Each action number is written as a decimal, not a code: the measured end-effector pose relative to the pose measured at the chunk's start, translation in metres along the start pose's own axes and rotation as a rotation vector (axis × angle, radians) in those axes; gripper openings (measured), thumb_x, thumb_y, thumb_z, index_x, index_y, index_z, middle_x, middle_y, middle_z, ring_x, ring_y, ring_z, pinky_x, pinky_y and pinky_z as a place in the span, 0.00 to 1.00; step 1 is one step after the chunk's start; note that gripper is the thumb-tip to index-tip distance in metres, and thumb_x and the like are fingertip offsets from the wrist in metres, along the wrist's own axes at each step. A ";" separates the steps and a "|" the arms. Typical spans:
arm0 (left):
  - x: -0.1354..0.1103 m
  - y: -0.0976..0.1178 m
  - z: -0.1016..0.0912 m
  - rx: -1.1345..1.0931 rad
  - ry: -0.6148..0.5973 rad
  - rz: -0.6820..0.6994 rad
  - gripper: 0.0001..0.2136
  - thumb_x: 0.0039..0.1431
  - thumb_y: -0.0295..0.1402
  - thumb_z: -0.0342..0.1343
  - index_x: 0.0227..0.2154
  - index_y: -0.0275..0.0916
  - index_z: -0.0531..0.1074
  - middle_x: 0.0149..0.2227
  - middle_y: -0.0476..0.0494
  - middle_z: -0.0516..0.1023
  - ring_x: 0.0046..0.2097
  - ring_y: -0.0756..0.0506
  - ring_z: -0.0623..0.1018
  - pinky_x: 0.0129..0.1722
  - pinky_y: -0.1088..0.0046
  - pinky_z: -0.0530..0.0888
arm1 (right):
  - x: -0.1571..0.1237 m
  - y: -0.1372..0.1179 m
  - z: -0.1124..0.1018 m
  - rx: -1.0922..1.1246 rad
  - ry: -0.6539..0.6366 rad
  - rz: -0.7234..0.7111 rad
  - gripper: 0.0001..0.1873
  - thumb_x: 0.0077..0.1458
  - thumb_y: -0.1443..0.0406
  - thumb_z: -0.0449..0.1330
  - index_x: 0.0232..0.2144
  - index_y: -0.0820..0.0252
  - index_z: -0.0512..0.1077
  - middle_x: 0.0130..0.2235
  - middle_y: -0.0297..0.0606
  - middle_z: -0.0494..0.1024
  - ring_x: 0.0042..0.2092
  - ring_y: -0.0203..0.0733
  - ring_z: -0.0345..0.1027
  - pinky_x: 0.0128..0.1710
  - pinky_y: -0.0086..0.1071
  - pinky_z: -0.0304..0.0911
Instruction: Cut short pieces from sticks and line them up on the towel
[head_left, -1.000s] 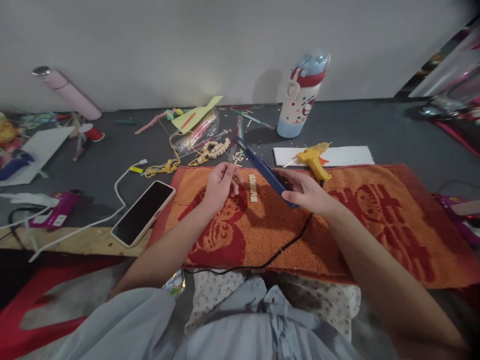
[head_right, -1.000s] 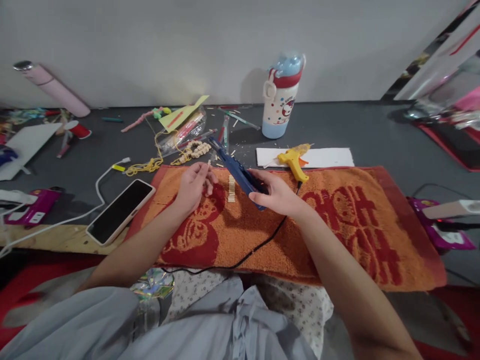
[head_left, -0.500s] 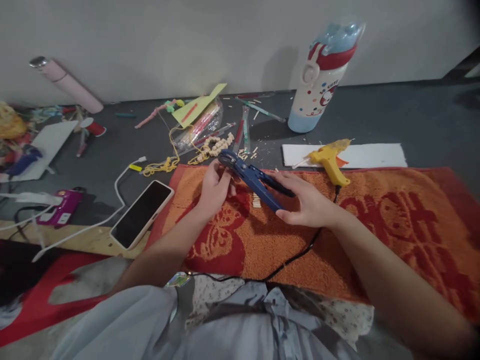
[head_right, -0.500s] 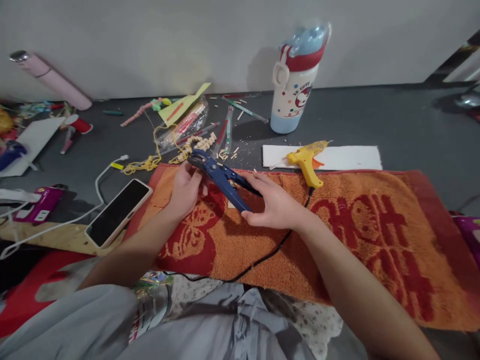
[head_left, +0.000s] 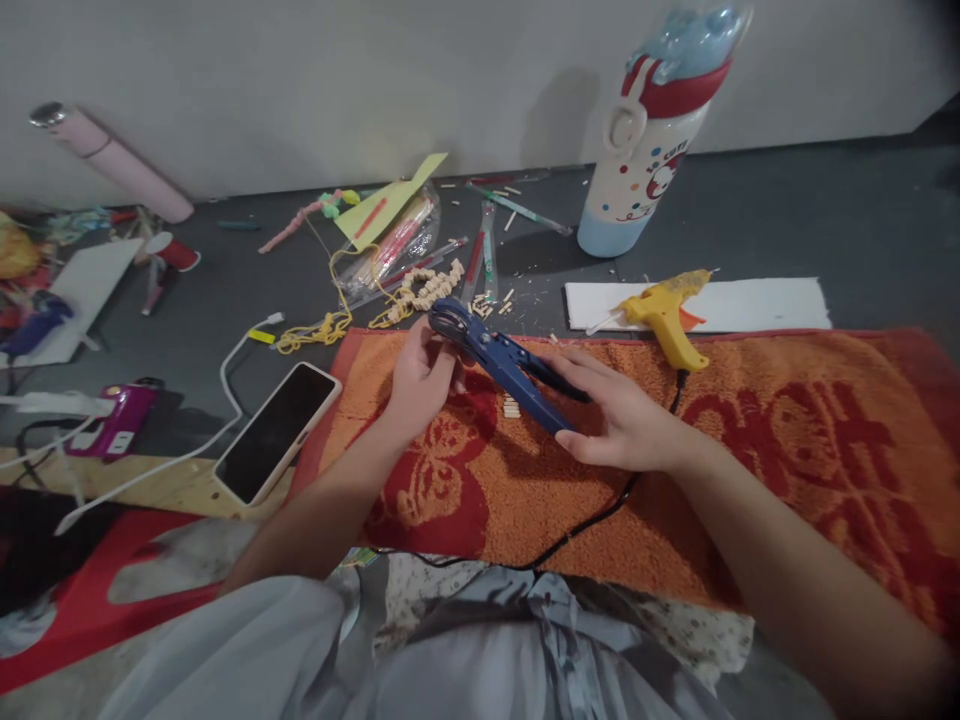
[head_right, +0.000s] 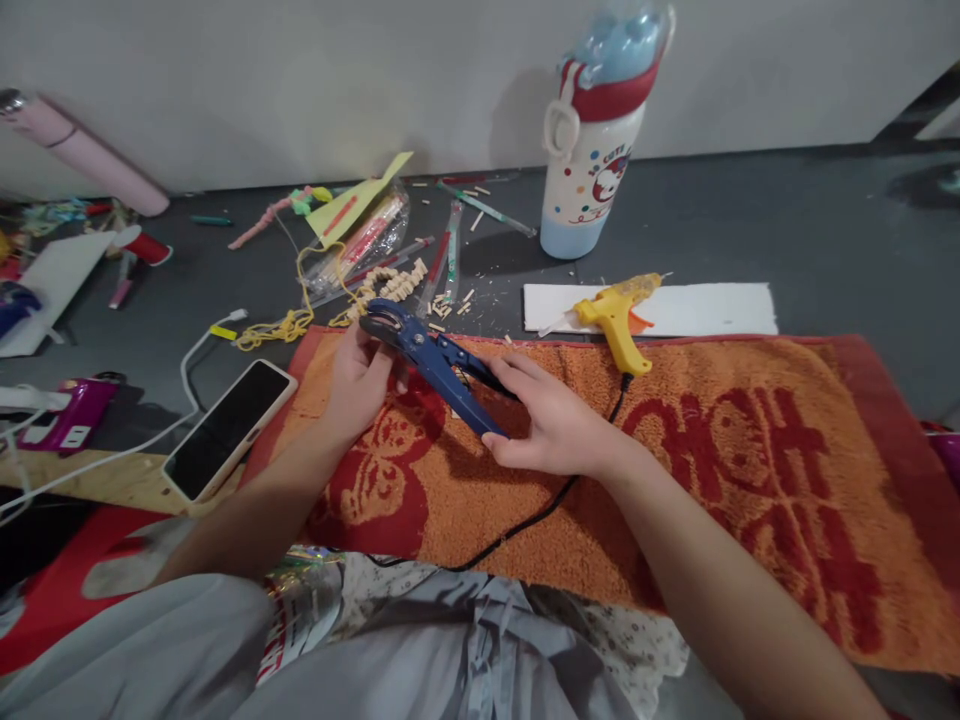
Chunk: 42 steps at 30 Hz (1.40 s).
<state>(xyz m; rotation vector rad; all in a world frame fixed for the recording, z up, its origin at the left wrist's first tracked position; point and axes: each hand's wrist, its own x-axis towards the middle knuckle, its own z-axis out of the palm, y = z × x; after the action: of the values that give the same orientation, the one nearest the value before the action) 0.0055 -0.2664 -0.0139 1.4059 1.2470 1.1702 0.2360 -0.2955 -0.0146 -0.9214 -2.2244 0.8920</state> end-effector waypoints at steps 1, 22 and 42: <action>0.000 0.000 0.000 0.005 0.001 0.001 0.12 0.55 0.45 0.52 0.32 0.41 0.62 0.24 0.52 0.72 0.16 0.57 0.66 0.15 0.80 0.62 | 0.000 0.000 0.000 -0.001 -0.004 0.003 0.33 0.48 0.60 0.60 0.56 0.57 0.58 0.52 0.47 0.66 0.54 0.55 0.60 0.54 0.47 0.57; 0.000 0.007 0.002 -0.011 0.001 0.007 0.13 0.55 0.44 0.54 0.29 0.40 0.63 0.22 0.53 0.66 0.16 0.57 0.64 0.15 0.80 0.59 | -0.001 0.001 -0.001 -0.036 -0.024 0.007 0.32 0.50 0.60 0.58 0.58 0.54 0.57 0.50 0.45 0.68 0.52 0.53 0.62 0.53 0.47 0.60; 0.001 -0.003 0.003 -0.195 0.012 -0.108 0.09 0.57 0.42 0.51 0.33 0.42 0.62 0.23 0.53 0.69 0.17 0.55 0.67 0.15 0.78 0.62 | 0.002 0.000 0.003 0.050 0.006 0.072 0.24 0.56 0.62 0.51 0.55 0.55 0.60 0.44 0.43 0.70 0.45 0.48 0.66 0.47 0.43 0.63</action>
<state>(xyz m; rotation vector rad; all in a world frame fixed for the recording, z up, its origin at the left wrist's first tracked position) 0.0080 -0.2653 -0.0172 1.1758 1.1687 1.1932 0.2322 -0.2948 -0.0158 -0.9845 -2.1658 0.9721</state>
